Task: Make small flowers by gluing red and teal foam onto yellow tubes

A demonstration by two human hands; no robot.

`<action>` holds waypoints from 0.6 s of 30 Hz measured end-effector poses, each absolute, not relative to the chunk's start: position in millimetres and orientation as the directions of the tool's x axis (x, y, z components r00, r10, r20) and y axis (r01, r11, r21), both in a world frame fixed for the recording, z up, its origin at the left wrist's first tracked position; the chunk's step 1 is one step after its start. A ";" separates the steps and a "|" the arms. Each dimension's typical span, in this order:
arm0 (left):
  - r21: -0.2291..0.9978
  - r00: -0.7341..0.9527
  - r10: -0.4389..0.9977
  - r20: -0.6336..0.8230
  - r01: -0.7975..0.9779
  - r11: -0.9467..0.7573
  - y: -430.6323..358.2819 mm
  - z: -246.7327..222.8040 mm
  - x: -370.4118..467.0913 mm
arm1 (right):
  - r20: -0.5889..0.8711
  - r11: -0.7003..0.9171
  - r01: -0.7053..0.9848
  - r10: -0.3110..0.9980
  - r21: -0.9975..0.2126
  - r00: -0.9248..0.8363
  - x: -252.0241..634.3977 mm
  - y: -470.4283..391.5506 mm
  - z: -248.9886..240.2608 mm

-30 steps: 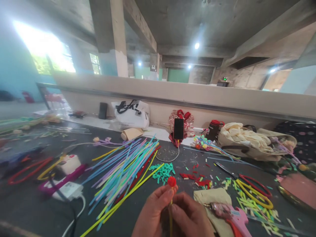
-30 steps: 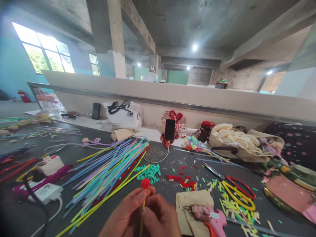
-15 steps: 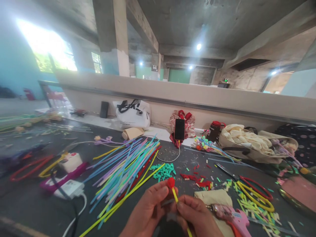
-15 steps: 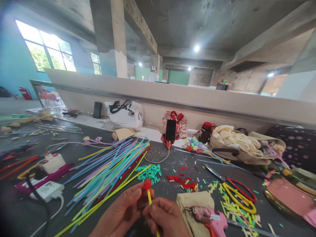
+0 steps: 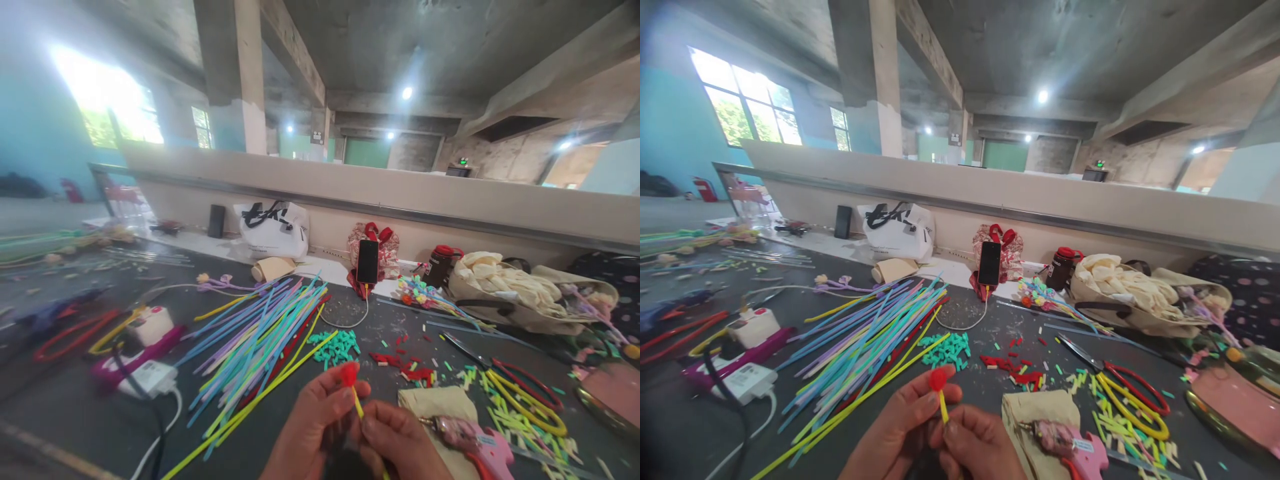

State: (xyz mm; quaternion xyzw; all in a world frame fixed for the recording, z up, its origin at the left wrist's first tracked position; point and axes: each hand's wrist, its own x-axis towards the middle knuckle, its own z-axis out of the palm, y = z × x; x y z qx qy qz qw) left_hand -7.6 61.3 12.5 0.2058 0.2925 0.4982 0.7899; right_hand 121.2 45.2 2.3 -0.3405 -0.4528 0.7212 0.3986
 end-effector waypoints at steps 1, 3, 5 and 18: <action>0.606 0.356 0.896 -0.264 -0.662 0.442 61.4 11.5 -6.5 | -0.116 -0.260 -0.279 0.888 -0.925 -0.445 121.6 45.7 1.2; 0.606 0.381 0.877 -0.292 -0.636 0.478 59.7 11.4 -4.7 | -0.106 -0.253 -0.291 0.892 -0.922 -0.439 122.2 46.5 -1.3; 0.620 0.365 0.873 -0.323 -0.616 0.487 56.9 13.3 -3.5 | -0.114 -0.260 -0.287 0.890 -0.922 -0.442 121.9 46.6 -3.1; 0.584 0.313 0.915 -0.256 -0.704 0.404 51.1 0.9 0.1 | -0.124 -0.213 -0.131 0.865 -0.968 -0.486 119.5 41.8 4.0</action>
